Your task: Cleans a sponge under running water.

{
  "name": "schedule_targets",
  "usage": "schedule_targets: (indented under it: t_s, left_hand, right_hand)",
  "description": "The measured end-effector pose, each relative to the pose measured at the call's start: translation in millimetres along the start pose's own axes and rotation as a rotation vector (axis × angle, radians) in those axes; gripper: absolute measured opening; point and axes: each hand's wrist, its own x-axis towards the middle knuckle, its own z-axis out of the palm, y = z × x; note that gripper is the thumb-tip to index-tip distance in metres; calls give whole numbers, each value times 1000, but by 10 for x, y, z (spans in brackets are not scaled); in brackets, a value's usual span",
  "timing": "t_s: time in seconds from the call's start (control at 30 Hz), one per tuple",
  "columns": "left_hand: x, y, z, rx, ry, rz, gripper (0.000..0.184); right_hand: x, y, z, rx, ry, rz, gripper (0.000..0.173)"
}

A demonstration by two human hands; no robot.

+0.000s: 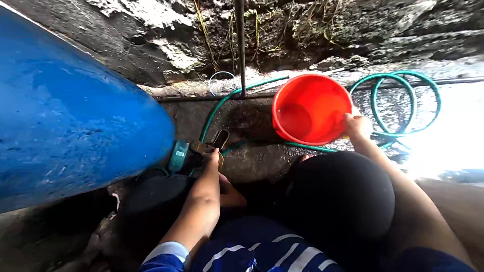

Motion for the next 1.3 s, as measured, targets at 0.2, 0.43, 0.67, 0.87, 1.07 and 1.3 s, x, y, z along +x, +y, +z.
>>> schedule_targets:
  t_s: [0.2,0.43,0.67,0.87,1.07,1.3]
  left_hand:
    - [-370,748,188,-78,-66,302,94]
    - [-748,1114,185,-599,-375,222,34]
    - [-1356,1896,46,-1061,-538,352,32]
    - [-1756,2355,-124,-772,-465,292,35]
    - [-1573,2268,-222,-620,-533,398,40]
    - [-1330,2226,-22,-712,-619,276,34]
  right_hand:
    - [125,673,-334,360,227,61,48]
    - [-172,370,-964,233,526,-52,60]
    - [-1581,-1906,-1668,60,601,-1050,37]
    - [-2600,-3874,-1344,-147,437,-1350,42]
    - [-2786,-4427,-1104,-390,358,-1167,36]
    - [-2373,-4214,-991,-9,348,-1363,32]
